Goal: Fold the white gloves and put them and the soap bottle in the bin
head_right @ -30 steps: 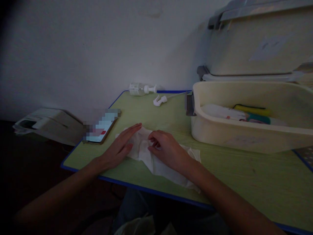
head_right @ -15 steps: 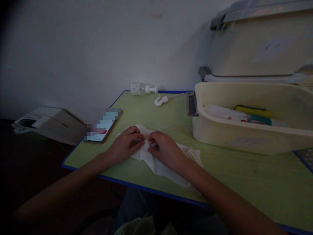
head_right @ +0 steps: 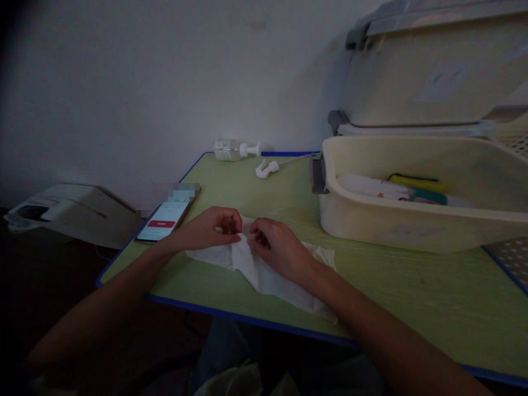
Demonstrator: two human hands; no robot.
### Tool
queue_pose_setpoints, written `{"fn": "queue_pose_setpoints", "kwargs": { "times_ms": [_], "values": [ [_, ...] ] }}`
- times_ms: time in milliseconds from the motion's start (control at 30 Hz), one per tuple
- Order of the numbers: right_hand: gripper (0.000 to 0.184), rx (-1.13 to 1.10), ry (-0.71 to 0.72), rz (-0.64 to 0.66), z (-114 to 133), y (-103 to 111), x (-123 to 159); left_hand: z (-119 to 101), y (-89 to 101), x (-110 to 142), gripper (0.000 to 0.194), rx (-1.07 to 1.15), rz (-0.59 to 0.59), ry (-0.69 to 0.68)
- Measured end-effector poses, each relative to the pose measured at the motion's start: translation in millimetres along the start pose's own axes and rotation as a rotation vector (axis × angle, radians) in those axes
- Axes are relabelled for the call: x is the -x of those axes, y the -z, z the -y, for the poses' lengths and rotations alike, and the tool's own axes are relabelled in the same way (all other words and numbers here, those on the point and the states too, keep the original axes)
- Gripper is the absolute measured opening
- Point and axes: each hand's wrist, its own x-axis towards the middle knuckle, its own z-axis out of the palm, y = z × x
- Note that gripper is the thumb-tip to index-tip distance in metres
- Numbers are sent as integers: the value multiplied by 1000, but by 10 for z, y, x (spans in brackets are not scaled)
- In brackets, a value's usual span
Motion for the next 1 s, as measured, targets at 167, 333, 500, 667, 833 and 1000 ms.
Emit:
{"fn": "queue_pose_setpoints", "kwargs": {
  "times_ms": [167, 333, 500, 667, 833, 1000],
  "values": [
    [4, -10, 12, -47, 7, 11, 0, 26, 29, 20, 20, 191, 80, 12],
    [5, -30, 41, -62, 27, 36, 0, 28, 16, 30, 23, 190, 136, 33],
    [4, -49, -10, -10, 40, 43, 9, 58, 21, 31, 25, 154, 156, 14],
    [9, -6, -10, 11, 39, 41, 24, 51, -4, 15, 14, 10, 100, -25],
    [11, 24, 18, 18, 7, 36, 28, -38, -30, 26, 17, -315, 65, -51],
    [10, 31, 14, 30, 9, 39, 29, -45, -52, 30, 14, -434, 62, -97]
  ]
}}
